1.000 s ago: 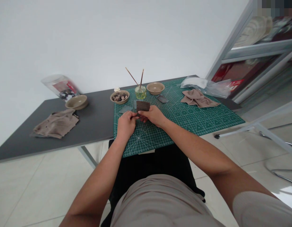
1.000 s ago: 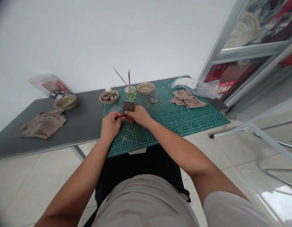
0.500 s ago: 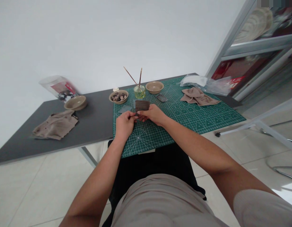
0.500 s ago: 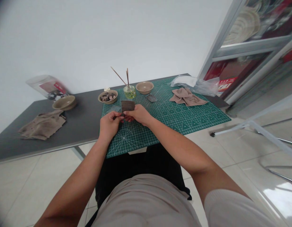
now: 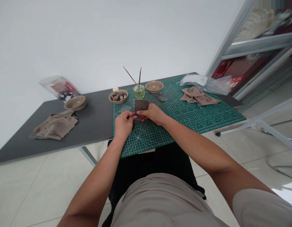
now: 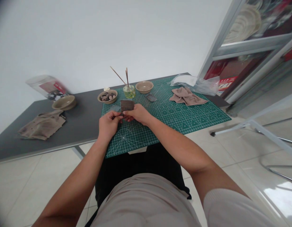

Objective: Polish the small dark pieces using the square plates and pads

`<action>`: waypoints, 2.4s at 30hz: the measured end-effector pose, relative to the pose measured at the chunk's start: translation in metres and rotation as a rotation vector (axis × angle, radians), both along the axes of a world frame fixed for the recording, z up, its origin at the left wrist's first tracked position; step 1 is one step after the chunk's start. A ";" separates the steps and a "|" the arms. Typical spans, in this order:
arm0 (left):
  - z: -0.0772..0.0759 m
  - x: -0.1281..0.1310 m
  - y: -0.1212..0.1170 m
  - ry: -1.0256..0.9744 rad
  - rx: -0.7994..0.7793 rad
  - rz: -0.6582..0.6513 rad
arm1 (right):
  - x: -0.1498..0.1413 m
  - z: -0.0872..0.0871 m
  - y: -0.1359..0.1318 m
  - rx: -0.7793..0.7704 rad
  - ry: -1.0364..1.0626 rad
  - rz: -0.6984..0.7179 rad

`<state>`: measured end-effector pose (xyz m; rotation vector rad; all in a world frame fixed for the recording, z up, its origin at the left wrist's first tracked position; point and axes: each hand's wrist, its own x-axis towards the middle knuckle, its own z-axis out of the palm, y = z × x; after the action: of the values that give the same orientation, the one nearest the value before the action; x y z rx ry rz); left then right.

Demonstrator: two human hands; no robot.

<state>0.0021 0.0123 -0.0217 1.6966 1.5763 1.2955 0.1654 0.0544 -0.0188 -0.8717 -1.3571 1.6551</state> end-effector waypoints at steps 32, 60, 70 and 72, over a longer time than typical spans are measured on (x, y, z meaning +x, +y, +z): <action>-0.001 -0.004 0.005 -0.278 0.101 -0.062 | -0.002 -0.005 0.000 0.066 0.182 -0.144; -0.007 -0.005 0.002 0.101 0.072 -0.143 | -0.001 -0.004 -0.001 0.075 0.070 0.004; 0.002 -0.001 -0.004 0.262 0.090 -0.064 | -0.005 -0.011 -0.004 0.252 -0.044 -0.136; 0.004 0.000 -0.005 0.282 0.084 -0.059 | -0.005 -0.012 -0.004 0.271 -0.055 -0.136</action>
<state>0.0018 0.0069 -0.0174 2.0363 1.6292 1.1475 0.1608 0.0509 -0.0311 -0.8340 -1.4845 1.3155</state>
